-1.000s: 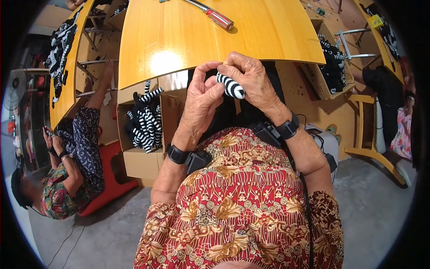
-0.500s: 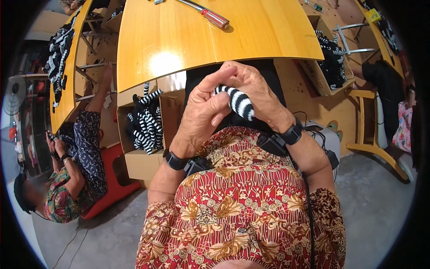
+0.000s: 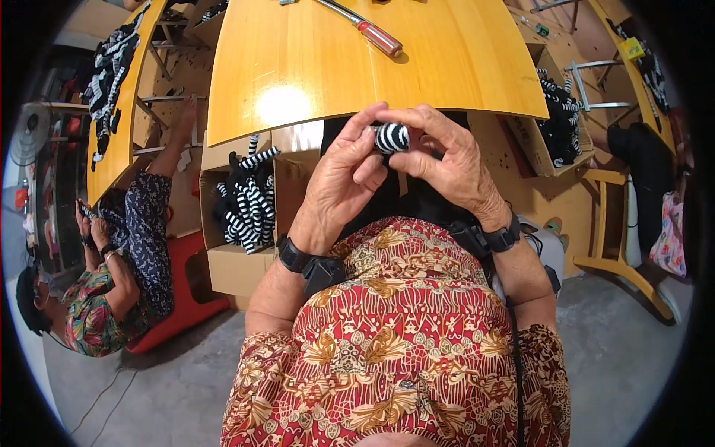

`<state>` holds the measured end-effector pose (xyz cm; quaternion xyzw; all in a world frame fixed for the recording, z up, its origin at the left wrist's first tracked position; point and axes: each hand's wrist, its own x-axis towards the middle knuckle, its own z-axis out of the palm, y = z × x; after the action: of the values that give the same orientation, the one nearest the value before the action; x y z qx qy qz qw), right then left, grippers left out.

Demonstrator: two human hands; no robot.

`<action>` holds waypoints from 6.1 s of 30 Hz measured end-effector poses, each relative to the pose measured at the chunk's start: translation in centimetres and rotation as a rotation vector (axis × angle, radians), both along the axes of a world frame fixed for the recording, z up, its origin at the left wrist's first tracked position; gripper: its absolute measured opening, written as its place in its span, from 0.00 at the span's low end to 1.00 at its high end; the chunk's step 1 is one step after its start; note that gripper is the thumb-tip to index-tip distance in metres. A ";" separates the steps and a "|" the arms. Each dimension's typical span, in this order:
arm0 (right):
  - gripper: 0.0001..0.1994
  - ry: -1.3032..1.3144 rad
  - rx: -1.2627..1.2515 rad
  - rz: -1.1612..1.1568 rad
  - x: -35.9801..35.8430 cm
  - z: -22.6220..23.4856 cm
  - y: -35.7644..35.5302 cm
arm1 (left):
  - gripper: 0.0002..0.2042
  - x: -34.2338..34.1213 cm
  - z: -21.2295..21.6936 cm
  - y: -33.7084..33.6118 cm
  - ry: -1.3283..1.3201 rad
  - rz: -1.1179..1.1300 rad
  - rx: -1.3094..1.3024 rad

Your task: The person sits at a table and assembles striped socks by inserting a red-handled metal tool into the sock opening and pulling the fabric over it. They repeatedly adjust the sock on the tool and inspect the fit. The task involves handling multiple socks one at a time.

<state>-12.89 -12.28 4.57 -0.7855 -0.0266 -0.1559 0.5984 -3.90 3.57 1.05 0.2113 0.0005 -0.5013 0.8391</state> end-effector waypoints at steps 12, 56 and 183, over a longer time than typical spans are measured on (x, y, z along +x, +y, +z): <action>0.06 -0.005 0.233 -0.230 0.3 -0.6 0.6 | 0.23 -0.8 0.8 -0.2 -0.515 0.073 0.355; 0.03 0.196 0.305 0.003 1.5 0.0 -1.4 | 0.40 -1.8 2.6 -0.6 -0.539 -0.014 0.125; 0.21 -0.022 -0.366 -0.172 -3.0 0.3 2.0 | 0.12 9.5 0.3 -0.5 0.089 0.557 -0.214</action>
<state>-15.86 -10.25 4.86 -0.8786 0.0062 -0.2076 0.4299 5.62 3.12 1.37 0.0914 0.0423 -0.2579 0.9609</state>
